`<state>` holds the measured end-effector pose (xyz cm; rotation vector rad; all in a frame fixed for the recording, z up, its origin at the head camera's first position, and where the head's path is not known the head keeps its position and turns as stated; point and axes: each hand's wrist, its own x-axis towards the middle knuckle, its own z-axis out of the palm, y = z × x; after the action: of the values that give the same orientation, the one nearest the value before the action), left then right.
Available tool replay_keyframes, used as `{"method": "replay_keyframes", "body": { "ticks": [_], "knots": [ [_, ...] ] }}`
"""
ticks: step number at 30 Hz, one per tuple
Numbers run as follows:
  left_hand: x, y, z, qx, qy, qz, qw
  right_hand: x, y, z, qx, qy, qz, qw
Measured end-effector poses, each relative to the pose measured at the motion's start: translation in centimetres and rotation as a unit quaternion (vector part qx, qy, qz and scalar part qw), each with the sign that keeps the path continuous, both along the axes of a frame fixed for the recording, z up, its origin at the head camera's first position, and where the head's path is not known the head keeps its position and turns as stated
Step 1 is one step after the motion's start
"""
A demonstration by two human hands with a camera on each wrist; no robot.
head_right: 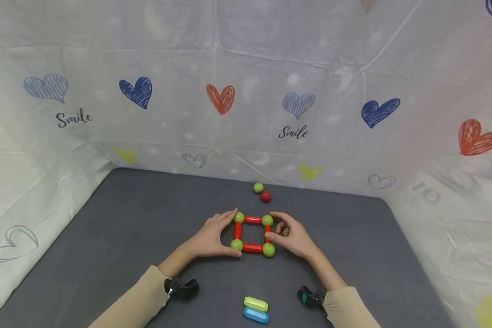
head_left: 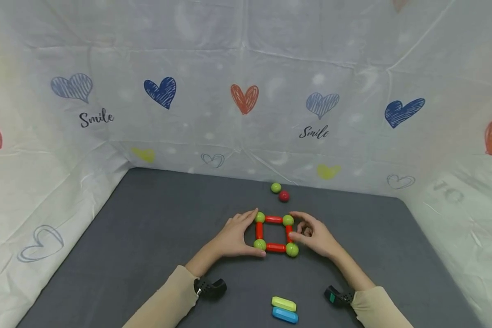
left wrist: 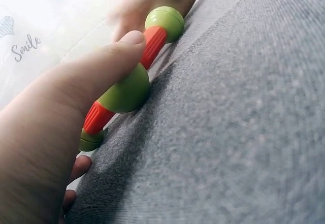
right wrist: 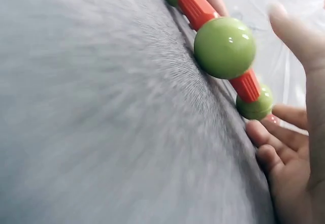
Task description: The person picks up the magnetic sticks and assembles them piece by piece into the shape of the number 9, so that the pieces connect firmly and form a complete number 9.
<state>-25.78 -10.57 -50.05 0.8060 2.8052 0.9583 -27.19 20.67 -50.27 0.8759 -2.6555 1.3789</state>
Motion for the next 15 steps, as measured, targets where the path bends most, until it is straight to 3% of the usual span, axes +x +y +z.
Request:
{"method": "replay_keyframes", "body": {
  "ticks": [4, 8, 15],
  "knots": [
    [-0.1, -0.3, 0.1, 0.008, -0.009, -0.005, 0.9999, 1.3, 0.7, -0.4, 0.032, 0.046, 0.045, 0.997],
    [-0.3, -0.6, 0.1, 0.007, -0.008, -0.016, 0.9998, 2.0, 0.4, -0.4, 0.066, 0.064, 0.035, 0.995],
    [-0.5, -0.6, 0.1, 0.009, -0.006, -0.029, 0.9995, 2.3, 0.3, -0.4, 0.073, 0.067, 0.017, 0.995]
  ]
}}
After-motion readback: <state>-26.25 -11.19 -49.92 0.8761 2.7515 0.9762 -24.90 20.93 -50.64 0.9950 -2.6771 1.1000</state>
